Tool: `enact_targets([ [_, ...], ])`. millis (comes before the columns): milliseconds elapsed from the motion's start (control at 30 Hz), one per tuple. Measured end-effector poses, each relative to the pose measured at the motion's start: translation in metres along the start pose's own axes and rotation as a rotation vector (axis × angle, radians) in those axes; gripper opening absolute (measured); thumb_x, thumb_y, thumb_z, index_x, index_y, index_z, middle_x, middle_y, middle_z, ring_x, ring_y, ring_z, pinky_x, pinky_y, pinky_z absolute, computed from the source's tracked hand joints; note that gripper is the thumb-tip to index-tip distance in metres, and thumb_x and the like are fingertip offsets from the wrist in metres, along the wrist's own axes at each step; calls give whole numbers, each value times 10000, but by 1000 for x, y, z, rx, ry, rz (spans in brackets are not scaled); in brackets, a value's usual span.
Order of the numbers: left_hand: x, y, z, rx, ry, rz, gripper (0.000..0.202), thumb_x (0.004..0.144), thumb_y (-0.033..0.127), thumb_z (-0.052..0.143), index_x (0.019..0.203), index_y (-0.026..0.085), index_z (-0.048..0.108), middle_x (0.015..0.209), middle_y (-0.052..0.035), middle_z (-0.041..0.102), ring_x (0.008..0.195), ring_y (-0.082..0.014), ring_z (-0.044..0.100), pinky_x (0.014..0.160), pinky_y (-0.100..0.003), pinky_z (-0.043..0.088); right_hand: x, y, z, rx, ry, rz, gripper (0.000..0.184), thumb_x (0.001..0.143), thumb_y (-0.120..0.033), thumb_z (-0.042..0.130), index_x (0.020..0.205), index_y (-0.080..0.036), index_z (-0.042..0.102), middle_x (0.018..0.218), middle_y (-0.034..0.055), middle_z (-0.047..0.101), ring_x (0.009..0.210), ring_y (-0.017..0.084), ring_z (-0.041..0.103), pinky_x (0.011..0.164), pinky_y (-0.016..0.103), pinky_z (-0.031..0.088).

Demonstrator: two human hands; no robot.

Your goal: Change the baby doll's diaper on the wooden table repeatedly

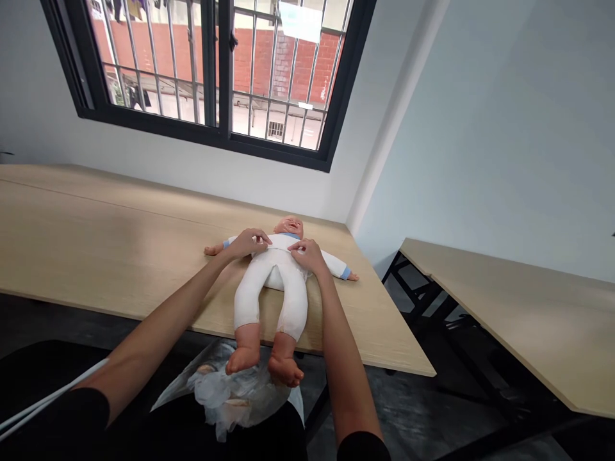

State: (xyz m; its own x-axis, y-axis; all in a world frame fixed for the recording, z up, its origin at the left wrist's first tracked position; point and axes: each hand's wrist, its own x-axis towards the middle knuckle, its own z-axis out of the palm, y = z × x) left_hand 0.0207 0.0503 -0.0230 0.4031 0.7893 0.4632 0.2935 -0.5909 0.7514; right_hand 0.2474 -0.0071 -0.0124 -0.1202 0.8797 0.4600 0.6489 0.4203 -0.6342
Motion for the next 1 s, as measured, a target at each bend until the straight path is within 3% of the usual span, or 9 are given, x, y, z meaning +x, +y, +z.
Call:
enact_targets([
  [133,-3,4,-1,60,-40,7,241,590,269,605,799,187,694,864,-20,681,787,-180,597,699,-272,449,-5,-2,0,5,-27,5,231,672,-186,575,872,-108,661,910,54,647,806,121,497,789,250,401],
  [333,-1,-4,2,99,54,-11,194,638,319,592,707,161,679,696,-24,643,678,-172,550,640,-282,418,1,4,2,-5,26,62,119,730,-206,549,773,-118,617,834,50,629,788,134,496,795,275,395],
  [500,5,-14,6,36,102,-21,248,696,390,562,637,156,619,652,-25,620,640,-155,532,592,-268,407,7,14,8,-3,77,134,131,816,-245,556,805,-119,592,781,26,588,728,119,505,739,285,424],
  [667,8,-21,12,-27,129,-37,275,749,405,516,741,146,607,668,-29,618,580,-134,527,550,-260,415,10,25,14,11,89,165,200,856,-313,559,826,-116,585,788,21,582,720,111,527,716,280,450],
  [833,6,-24,16,52,167,10,106,717,265,524,719,165,563,730,-37,625,670,-147,555,647,-277,451,11,29,18,-4,134,131,159,785,-259,550,861,-137,620,832,44,623,782,149,531,772,297,436],
  [1000,1,-15,11,230,115,65,116,680,172,517,679,186,633,793,-52,652,855,-212,562,828,-354,432,9,23,11,-259,105,-44,163,731,-178,537,797,-199,685,911,51,649,938,202,520,927,370,382],
])
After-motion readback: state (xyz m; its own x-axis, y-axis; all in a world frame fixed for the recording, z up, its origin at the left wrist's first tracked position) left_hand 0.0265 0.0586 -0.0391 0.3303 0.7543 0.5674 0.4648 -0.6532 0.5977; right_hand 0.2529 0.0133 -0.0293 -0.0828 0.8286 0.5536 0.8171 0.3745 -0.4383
